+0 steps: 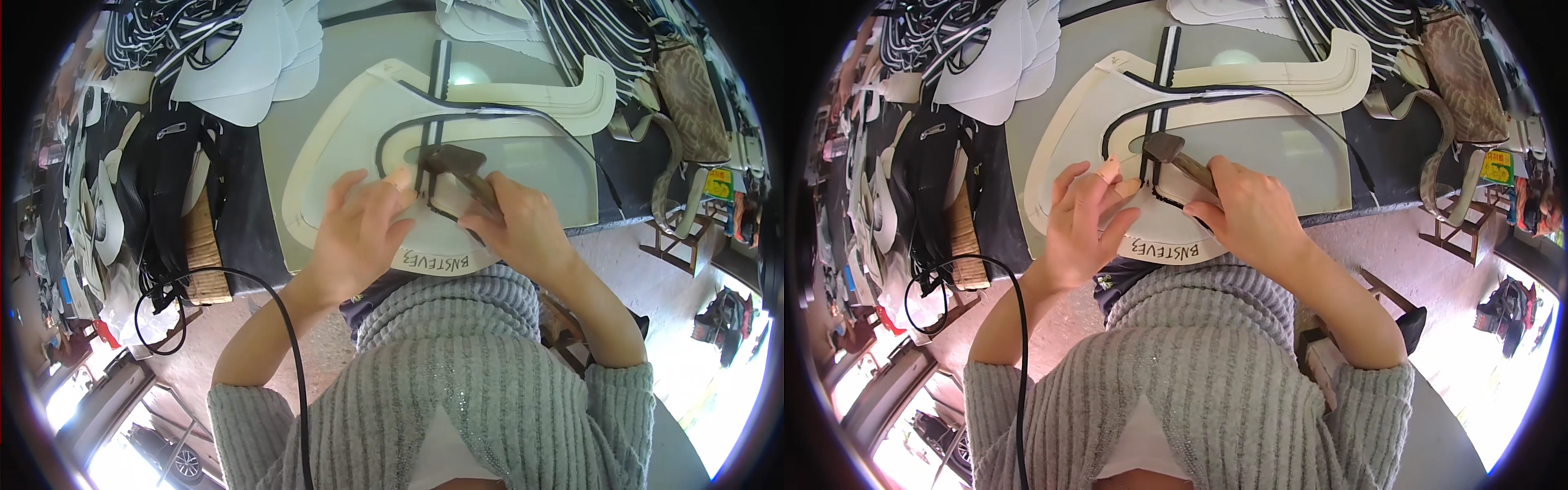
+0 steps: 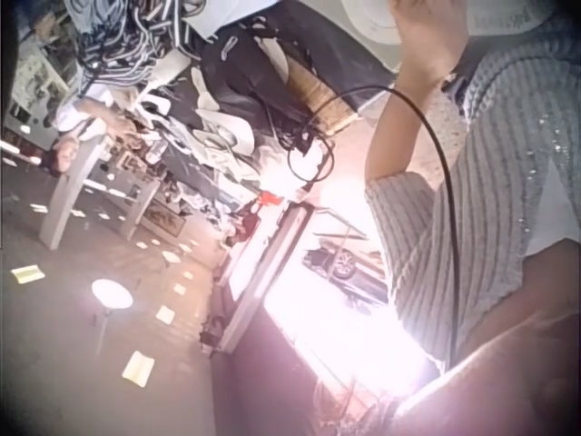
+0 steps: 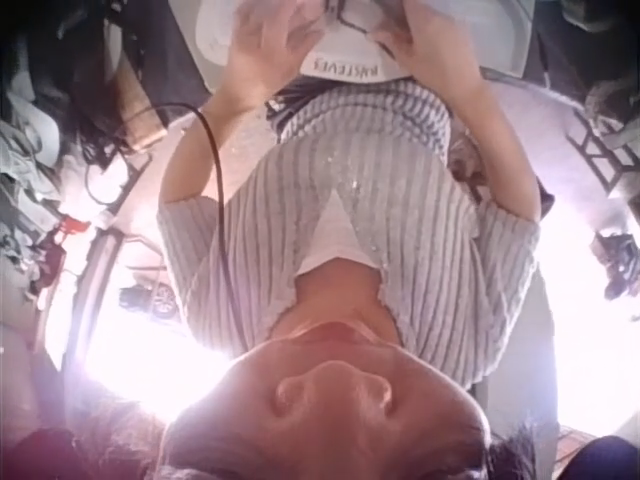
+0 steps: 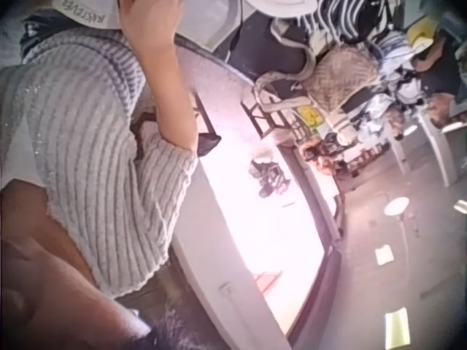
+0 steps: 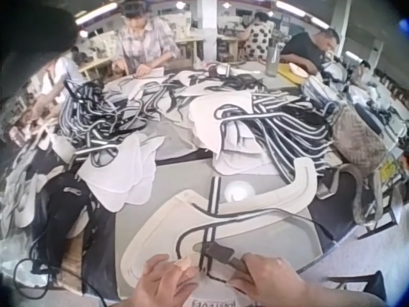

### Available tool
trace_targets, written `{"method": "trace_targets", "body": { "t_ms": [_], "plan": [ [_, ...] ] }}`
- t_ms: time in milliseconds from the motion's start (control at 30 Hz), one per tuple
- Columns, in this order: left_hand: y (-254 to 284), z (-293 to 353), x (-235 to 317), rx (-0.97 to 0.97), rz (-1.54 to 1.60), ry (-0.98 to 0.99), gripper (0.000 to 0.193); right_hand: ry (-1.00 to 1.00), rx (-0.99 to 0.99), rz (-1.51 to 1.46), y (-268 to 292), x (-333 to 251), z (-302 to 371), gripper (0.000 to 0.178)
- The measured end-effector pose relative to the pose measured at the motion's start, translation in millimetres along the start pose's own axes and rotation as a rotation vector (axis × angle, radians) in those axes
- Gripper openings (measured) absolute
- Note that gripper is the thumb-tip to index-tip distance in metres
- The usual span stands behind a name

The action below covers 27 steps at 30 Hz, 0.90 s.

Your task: The worker is assembling shoe upper components by hammering layers together and applying liquid adhesive.

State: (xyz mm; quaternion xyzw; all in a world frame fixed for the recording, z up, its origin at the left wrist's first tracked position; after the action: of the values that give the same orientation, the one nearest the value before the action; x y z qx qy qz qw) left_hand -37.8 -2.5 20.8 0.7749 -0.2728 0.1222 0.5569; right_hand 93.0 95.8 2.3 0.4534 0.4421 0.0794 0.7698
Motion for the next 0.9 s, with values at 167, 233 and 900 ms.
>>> {"method": "trace_targets", "body": {
  "t_ms": [167, 233, 900],
  "plan": [
    [-5, 0, -24, 0.022, 0.243, 0.171, 0.064, -0.024, 0.006, -0.024, 0, 2, 0, 0.038],
    [-5, 2, -24, 0.016, 0.243, 0.139, 0.061, -0.015, 0.015, -0.032, -1, 3, 0, 0.038],
    [-2, 11, -11, 0.002, 0.152, -0.015, 0.031, 0.073, -0.054, 0.316, -2, -39, 20, 0.029]
  ]
}}
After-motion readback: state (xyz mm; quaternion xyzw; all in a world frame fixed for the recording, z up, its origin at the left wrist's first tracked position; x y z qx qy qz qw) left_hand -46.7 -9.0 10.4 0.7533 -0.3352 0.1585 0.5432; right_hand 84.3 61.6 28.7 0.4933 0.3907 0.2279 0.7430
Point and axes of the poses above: each hand's wrist, its own z-axis away from the middle knuckle, its own y-axis out of the back of the hand, x = y × z, the point moved 9 cm from there along -z, towards the middle knuckle, and after that the axes turned 2 degrees about -x, right-handed, at the moved point
